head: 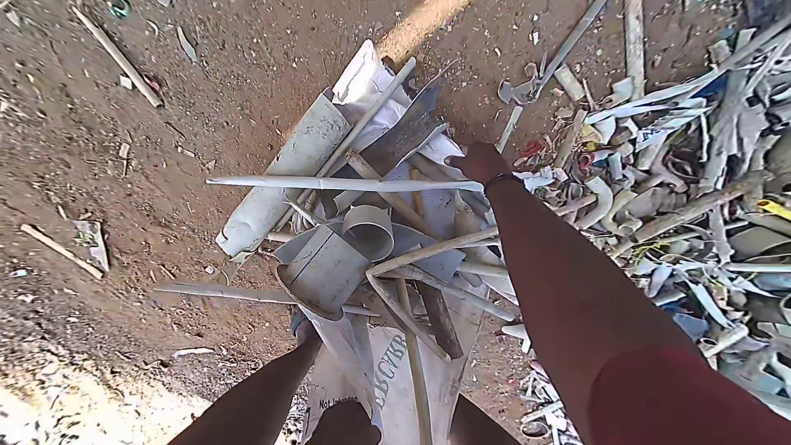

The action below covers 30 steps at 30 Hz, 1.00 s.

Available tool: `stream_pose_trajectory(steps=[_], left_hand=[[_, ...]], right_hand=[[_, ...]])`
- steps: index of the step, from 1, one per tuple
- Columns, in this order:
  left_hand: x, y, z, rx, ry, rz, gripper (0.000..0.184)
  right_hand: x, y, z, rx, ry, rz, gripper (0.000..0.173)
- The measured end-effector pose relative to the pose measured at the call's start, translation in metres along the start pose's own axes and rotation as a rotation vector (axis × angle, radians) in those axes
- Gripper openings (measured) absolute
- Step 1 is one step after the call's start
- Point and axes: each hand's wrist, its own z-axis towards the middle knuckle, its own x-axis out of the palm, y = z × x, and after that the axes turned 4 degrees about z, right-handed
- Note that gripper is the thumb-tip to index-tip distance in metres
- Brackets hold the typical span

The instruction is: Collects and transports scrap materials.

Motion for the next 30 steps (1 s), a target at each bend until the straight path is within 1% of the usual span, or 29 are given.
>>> stream_pose_trajectory(steps=[2, 5, 6, 8, 12, 14, 17, 19, 21, 22, 23, 27, 30], left_hand=[[0.016, 0.009, 0.026, 0.007, -0.093, -0.052, 0.060], [0.030, 0.013, 0.034, 0.064, -0.211, -0.236, 0.056], [0.036, 0.014, 0.034, 0.100, -0.258, -0.322, 0.053], [0.049, 0.016, 0.025, 0.170, -0.323, -0.492, 0.046], [0.067, 0.015, -0.001, 0.227, -0.439, -0.607, 0.043], [0.078, 0.013, -0.017, 0.265, -0.488, -0.644, 0.044], [0.097, 0.008, -0.039, 0.288, -0.528, -0.653, 0.046], [0.113, 0.002, -0.053, 0.292, -0.531, -0.644, 0.047], [0.129, -0.003, -0.072, 0.296, -0.526, -0.618, 0.048], [0.138, -0.006, -0.085, 0.303, -0.523, -0.595, 0.049], [0.143, -0.008, -0.101, 0.315, -0.530, -0.568, 0.050], [0.169, -0.013, -0.187, 0.419, -0.525, -0.520, 0.045], [0.195, -0.010, -0.219, 0.484, -0.595, -0.519, 0.043]], right_hand=[[-0.004, 0.009, -0.029, 0.002, 0.009, -0.021, 0.057], [-0.012, 0.019, -0.079, -0.007, -0.011, 0.010, 0.052], [-0.012, 0.019, -0.094, -0.027, -0.033, 0.030, 0.049], [-0.009, 0.021, -0.128, -0.043, -0.062, 0.063, 0.049], [-0.009, 0.029, -0.186, -0.088, -0.136, 0.099, 0.048], [-0.010, 0.032, -0.211, -0.156, -0.196, 0.125, 0.041], [-0.020, 0.035, -0.253, -0.209, -0.265, 0.158, 0.036], [-0.030, 0.036, -0.280, -0.212, -0.296, 0.172, 0.036], [-0.045, 0.035, -0.298, -0.191, -0.282, 0.172, 0.039], [-0.051, 0.033, -0.309, -0.208, -0.289, 0.170, 0.039], [-0.061, 0.036, -0.318, -0.222, -0.299, 0.165, 0.039], [-0.114, 0.053, -0.371, -0.150, -0.279, 0.084, 0.044], [-0.155, 0.067, -0.407, -0.183, -0.307, 0.092, 0.043]])
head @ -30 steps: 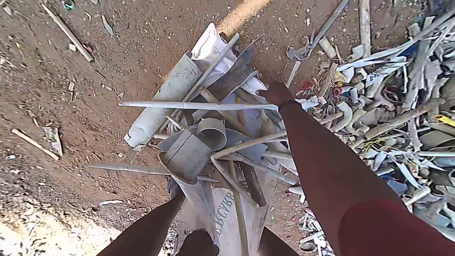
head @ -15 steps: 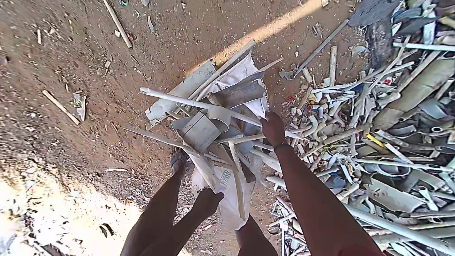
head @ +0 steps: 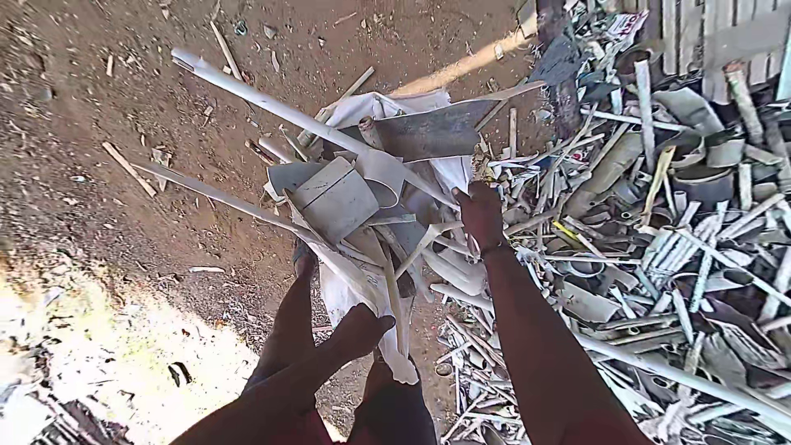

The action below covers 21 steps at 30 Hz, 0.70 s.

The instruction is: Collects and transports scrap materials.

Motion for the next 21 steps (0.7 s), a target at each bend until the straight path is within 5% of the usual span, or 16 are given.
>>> stream_pose_trajectory(steps=[6, 21], left_hand=[[-0.004, -0.027, -0.092, 0.167, -0.066, -0.039, 0.034], [-0.024, -0.094, -0.298, 0.711, 0.085, 0.016, 0.037]], right_hand=[[-0.109, 0.047, -0.038, -0.030, -0.093, -0.081, 0.047], [-0.350, 0.157, -0.149, 0.055, -0.309, -0.130, 0.056]])
